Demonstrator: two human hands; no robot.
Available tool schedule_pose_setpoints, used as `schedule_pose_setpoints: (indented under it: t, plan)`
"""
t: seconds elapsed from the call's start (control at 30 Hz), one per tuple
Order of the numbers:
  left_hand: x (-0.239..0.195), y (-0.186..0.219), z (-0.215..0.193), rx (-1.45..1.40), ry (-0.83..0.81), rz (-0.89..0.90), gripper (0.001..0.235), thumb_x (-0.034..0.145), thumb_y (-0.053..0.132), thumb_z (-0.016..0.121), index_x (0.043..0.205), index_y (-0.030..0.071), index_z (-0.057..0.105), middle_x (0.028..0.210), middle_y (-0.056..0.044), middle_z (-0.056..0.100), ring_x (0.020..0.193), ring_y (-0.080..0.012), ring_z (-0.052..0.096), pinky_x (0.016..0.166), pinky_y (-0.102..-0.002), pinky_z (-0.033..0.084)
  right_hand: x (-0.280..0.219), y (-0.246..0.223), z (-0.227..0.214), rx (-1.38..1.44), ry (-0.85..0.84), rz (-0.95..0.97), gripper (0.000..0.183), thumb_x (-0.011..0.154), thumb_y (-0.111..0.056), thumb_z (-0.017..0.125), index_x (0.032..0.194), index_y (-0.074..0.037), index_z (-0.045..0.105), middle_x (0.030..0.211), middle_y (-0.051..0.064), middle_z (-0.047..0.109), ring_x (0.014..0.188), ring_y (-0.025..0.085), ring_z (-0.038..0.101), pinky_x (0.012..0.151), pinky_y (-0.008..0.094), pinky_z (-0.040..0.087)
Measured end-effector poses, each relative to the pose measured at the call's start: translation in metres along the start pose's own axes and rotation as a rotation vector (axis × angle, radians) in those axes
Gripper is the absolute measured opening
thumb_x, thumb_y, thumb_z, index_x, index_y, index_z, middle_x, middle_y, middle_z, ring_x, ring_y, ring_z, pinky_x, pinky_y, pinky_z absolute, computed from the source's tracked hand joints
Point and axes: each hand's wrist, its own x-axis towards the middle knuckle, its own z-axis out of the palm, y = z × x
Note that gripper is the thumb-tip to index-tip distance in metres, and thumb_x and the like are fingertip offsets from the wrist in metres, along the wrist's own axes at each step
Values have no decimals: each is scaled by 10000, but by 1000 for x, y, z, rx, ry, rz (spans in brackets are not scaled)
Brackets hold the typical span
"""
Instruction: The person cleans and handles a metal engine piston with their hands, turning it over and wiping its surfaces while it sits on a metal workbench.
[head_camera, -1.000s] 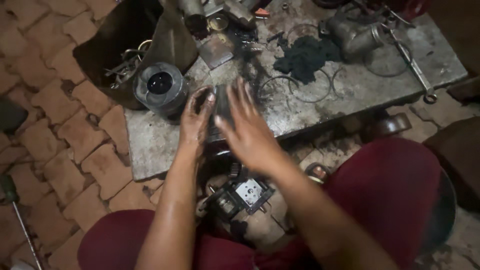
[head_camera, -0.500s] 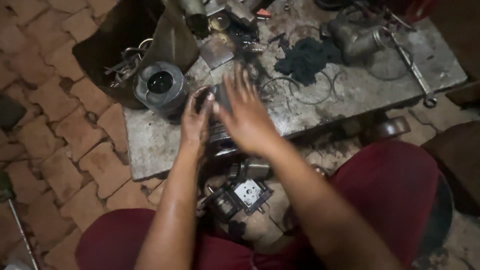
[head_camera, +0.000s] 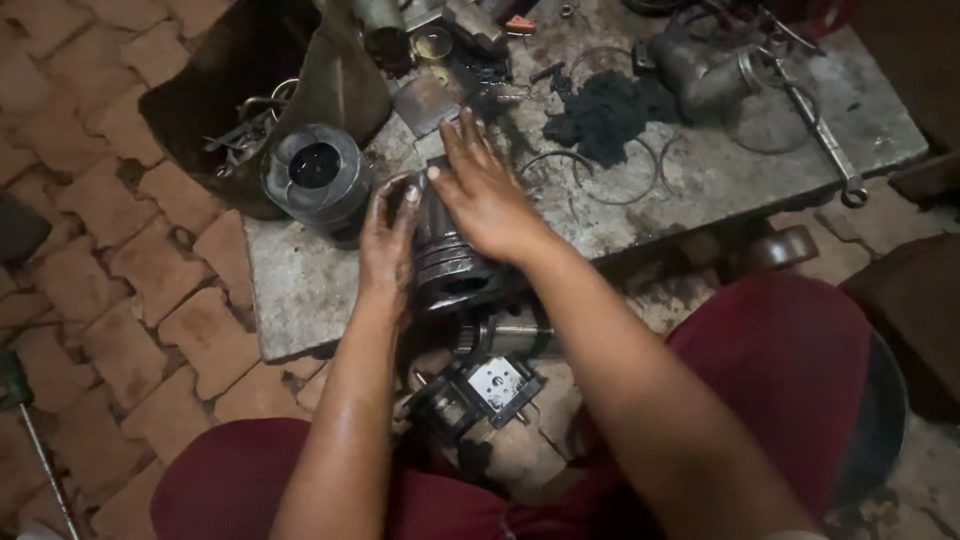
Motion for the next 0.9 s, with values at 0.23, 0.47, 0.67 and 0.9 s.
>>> schedule_pose_setpoints:
  t: [0.23, 0.47, 0.67, 0.9]
  plan:
    - [-3, -4, -8, 57, -15, -4, 296, 1021, 154, 659, 1304, 76, 620, 1305, -38, 654, 1215, -136, 580, 1085, -297, 451, -55, -11, 12, -194, -98, -87, 672, 1116, -420, 346, 1643, -35, 188, 1739, 176, 30, 1613, 357, 19, 1292, 519, 64]
    - [-5, 2, -5, 33, -22, -24, 309, 1035, 165, 645, 1320, 51, 611, 1284, -36, 640, 1197, -138, 566, 1081, -295, 435, 2, 0, 1, -46, 32, -10, 739, 1066, -497, 388, 1657, -116, 160, 1726, 167, 14, 1611, 339, 16, 1292, 502, 51]
    - [-11, 43, 4, 62, 86, -221, 415, 977, 166, 558, 1363, 26, 612, 1217, -127, 679, 1069, -228, 628, 948, -342, 492, -84, 29, 59, -95, -18, -61, 702, 1094, -441, 345, 1637, -40, 153, 1725, 223, 15, 1603, 390, 24, 1266, 518, 46]
    - [-28, 71, 31, 518, -56, 142, 487, 998, 188, 609, 1430, -26, 540, 1458, -218, 582, 1365, -297, 547, 1157, -366, 388, -59, 37, 48, 13, 87, -24, 637, 1124, -323, 347, 1650, -27, 143, 1733, 226, 35, 1607, 389, 22, 1272, 513, 31]
